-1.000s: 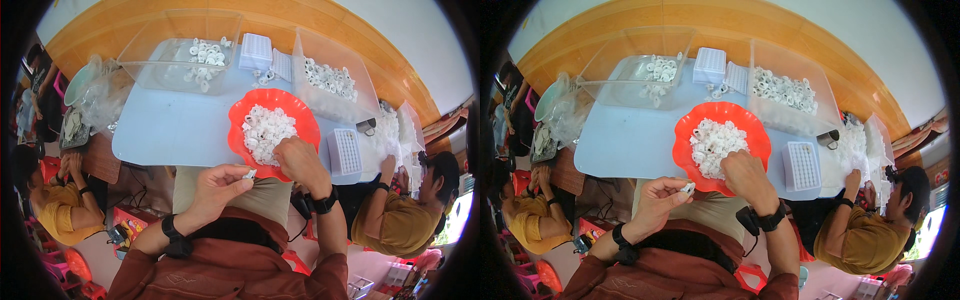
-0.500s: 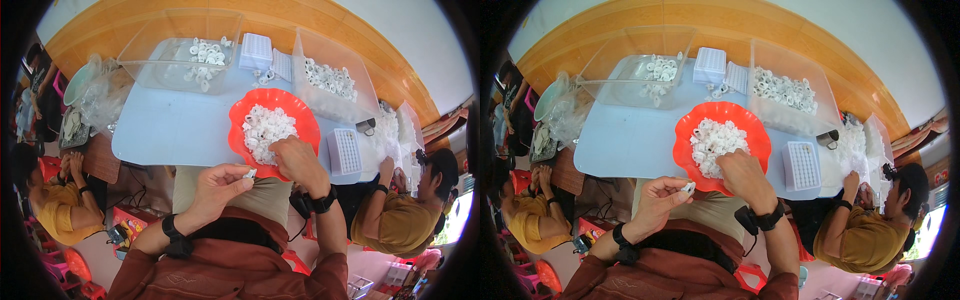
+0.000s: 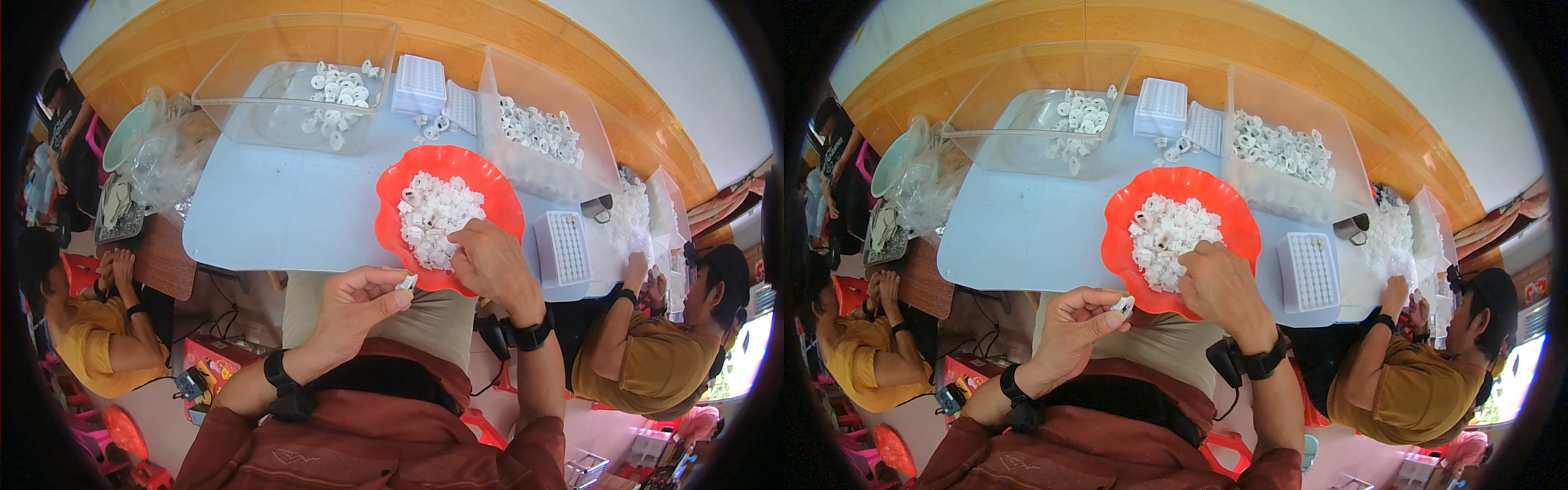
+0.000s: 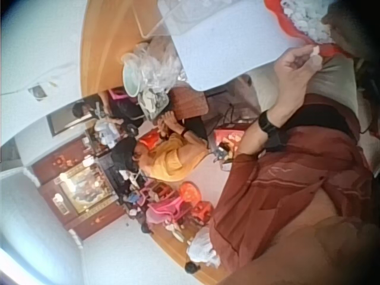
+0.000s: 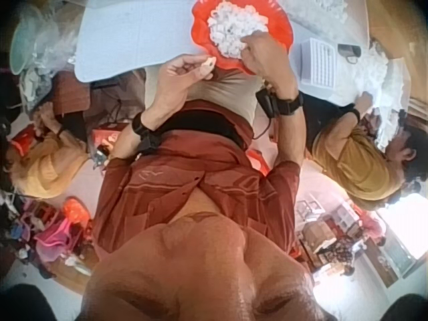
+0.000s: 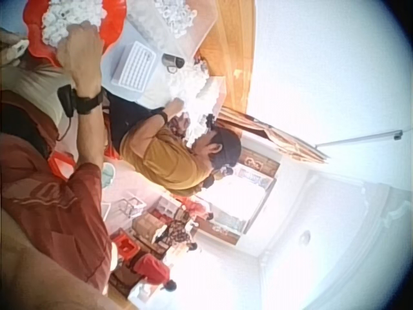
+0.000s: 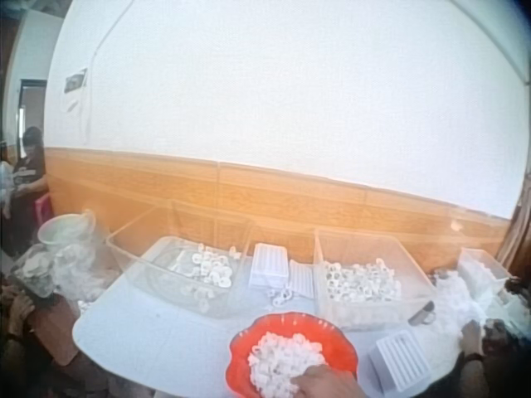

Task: Assembling small plastic components by inserting a ring and fusing with a lighter.

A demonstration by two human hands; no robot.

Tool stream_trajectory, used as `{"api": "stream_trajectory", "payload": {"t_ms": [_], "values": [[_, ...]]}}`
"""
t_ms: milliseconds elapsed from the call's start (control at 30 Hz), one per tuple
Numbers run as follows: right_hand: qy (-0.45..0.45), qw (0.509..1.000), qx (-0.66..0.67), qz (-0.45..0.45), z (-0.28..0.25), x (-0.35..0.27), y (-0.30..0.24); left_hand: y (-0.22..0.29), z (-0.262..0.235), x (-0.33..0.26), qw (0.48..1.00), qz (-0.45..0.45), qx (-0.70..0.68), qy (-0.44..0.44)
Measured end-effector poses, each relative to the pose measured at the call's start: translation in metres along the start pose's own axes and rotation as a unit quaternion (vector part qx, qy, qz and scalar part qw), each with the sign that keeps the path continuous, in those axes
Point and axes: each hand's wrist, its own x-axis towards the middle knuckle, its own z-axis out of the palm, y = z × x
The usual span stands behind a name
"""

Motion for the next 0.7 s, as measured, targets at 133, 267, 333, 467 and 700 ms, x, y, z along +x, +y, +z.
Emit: {"api": "stream_trajectory", "payload": {"t_ms": [133,267,333,467,700], "values": [[0.04,0.999,0.033,-0.007,0.007,-0.004,0.006,0.002,-0.001,0.001,1.0,0.002,0.002,0.003],[0.073,0.995,0.062,-0.02,0.007,-0.004,0.009,0.003,-0.004,0.002,1.0,0.011,0.002,0.002],[0.085,0.993,0.081,-0.022,0.007,-0.003,0.01,0.003,-0.004,0.003,1.0,0.015,0.003,0.007],[0.094,0.986,0.141,-0.006,0.003,-0.004,0.01,0.004,-0.005,0.003,1.0,0.017,0.004,0.01],[0.127,0.953,0.263,0.078,-0.002,-0.013,-0.007,0.007,-0.004,0.005,1.0,0.005,-0.013,0.001]]}}
